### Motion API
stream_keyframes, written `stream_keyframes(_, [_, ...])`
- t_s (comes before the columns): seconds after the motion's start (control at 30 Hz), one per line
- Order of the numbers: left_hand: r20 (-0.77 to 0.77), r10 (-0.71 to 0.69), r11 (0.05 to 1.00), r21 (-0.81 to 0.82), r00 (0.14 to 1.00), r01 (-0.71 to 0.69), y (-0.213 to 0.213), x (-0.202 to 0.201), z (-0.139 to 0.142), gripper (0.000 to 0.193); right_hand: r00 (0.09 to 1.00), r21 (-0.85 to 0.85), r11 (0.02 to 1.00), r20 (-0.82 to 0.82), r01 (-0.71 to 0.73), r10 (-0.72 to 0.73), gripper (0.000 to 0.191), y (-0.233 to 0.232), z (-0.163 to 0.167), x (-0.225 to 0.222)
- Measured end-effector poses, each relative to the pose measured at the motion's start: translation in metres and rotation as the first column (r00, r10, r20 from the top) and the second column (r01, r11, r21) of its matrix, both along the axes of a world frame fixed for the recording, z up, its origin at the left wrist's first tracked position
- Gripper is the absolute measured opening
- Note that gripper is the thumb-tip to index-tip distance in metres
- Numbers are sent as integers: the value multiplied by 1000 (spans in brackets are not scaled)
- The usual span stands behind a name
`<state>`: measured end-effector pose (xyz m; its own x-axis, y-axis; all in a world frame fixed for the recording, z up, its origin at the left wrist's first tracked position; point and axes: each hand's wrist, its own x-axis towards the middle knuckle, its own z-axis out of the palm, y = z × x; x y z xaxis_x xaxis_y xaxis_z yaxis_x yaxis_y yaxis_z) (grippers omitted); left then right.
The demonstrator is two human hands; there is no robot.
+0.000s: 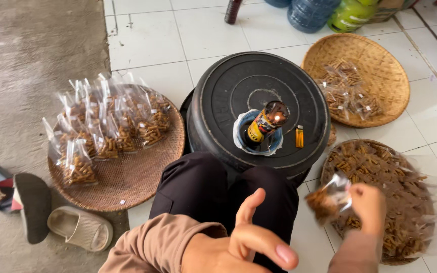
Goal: The person sits on the floor and seals clear plastic bags filled with fried snack sticks. They hold each bag's open edge over a lit candle to melt and seal it, press the sealed edge, and place the finished bag on a woven tray with other sealed bags.
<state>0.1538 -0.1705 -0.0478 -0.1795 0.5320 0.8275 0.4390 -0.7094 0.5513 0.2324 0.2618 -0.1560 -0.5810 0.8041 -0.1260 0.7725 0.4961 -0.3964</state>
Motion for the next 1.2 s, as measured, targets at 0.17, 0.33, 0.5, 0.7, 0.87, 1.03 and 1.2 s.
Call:
stream_keyframes(0.17, [-83,-22,998,-61,996,17,4,-8,-4,13,911,585,810,-318,-29,262,14,53,66,-93])
stream_keyframes(0.33, [-11,273,950,161,962,-268,11,-8,9,11,692,589,795,-634,143,345,6,66,90,-138])
stream_keyframes(0.5, [118,214,947,219,970,-235,-2,-28,45,15,666,526,850,-630,-11,399,13,32,35,-131])
stream_keyframes(0.7, [605,355,787,218,713,-577,-24,-112,21,46,550,41,998,-833,-40,56,18,-45,-52,-67])
stream_keyframes(0.87, [734,680,577,-527,8,-624,-75,-265,-96,19,823,-194,947,-469,258,-320,15,-75,-79,-16])
stream_keyframes(1.03, [94,865,-294,-700,-492,-650,-148,-295,-174,41,838,-208,883,-284,421,-467,12,-82,-83,-5])
stream_keyframes(1.2, [-178,911,-328,-861,-373,-390,-141,-290,-212,54,814,-187,854,-257,486,-520,10,-84,-80,-6])
